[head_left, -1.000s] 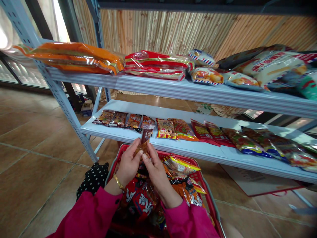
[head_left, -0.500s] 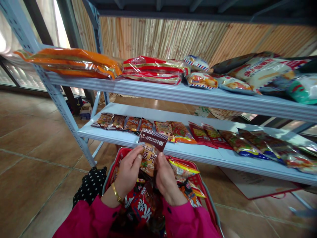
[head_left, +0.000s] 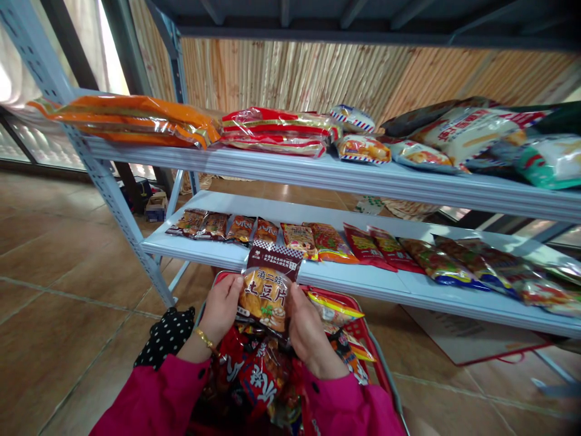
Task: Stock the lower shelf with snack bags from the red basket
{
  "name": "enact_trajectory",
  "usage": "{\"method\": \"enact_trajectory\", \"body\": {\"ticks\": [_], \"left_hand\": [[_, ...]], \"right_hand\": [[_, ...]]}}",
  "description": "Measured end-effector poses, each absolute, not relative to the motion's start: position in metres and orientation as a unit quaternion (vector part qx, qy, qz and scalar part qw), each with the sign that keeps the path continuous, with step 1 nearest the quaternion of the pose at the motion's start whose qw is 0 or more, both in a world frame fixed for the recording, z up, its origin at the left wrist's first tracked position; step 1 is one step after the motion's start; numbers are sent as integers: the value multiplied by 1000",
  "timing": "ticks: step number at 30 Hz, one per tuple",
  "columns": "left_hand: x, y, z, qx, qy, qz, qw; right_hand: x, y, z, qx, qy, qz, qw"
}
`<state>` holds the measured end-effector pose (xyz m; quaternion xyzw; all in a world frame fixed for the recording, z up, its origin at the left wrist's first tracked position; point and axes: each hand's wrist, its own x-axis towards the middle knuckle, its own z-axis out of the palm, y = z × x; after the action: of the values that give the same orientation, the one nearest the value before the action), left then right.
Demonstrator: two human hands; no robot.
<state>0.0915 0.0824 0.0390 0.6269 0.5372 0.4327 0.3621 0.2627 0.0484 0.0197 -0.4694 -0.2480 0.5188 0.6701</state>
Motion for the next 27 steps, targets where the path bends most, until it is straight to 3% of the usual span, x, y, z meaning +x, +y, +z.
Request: {"method": "enact_trajectory", "body": {"ticks": [4, 14, 22, 27], "left_hand": [[94, 77, 42, 633, 553, 431, 329], [96, 73, 42, 654, 576, 425, 242], [97, 65, 38, 643, 563, 442, 273], [99, 62, 33, 583, 524, 499, 370]], "right_hand": [[263, 49, 20, -502, -248, 518, 647], [259, 46, 33, -599, -306, 367, 642], [263, 42, 20, -597, -374, 301, 643], [261, 41, 17, -597, -352, 313, 649]]}}
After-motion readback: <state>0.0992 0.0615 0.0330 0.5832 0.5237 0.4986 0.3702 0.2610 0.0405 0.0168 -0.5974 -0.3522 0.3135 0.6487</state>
